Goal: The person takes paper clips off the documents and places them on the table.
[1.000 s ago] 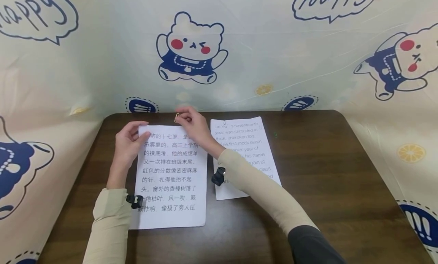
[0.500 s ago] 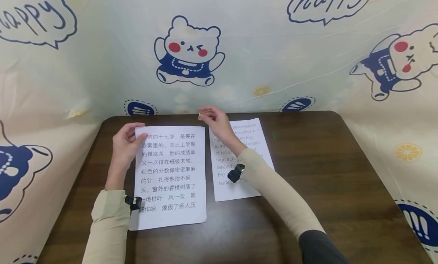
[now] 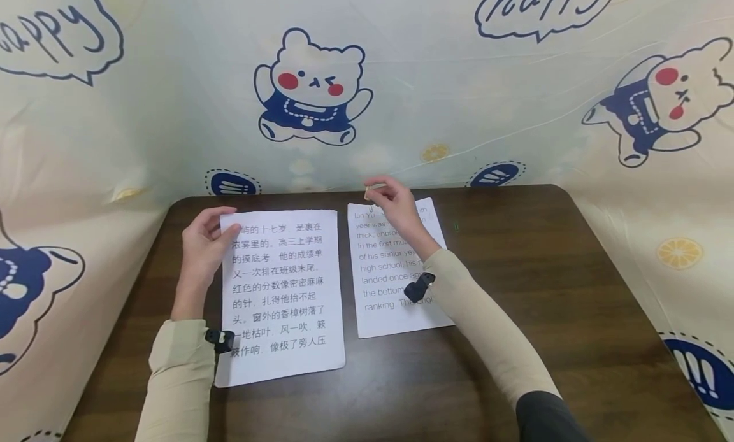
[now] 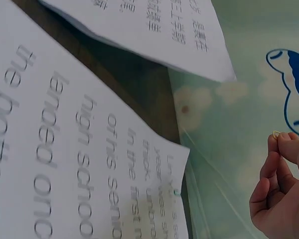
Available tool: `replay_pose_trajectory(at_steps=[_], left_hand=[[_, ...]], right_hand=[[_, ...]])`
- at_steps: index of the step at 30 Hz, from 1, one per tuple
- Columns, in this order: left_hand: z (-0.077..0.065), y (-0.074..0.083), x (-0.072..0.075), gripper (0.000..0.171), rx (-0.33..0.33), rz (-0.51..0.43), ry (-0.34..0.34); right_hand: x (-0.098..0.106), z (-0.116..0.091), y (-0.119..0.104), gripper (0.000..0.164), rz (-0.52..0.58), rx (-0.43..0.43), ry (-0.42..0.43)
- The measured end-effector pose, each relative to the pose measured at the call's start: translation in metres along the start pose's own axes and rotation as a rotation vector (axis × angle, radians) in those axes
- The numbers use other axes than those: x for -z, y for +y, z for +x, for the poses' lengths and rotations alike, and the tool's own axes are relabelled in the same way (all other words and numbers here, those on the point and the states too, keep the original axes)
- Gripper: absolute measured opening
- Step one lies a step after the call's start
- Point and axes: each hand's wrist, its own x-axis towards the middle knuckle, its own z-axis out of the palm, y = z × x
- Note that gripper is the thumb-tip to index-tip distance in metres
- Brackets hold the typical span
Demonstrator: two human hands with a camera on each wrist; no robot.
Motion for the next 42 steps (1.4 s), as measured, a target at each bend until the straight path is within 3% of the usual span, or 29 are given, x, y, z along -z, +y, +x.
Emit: replay_pose_trajectory(at_steps=[23, 42], left_hand=[[0.004, -0.005, -0.001, 0.044, 0.028, 0.021, 0.028], [0.010, -0.008, -0.005, 0.045, 0.073, 0.030, 0.018]], right_hand=[[0.077, -0.009, 0.051, 0.020, -0.119, -0.103, 0.184], [0.139, -0.018, 0.075, 0.026, -0.195, -0.209, 0.223]])
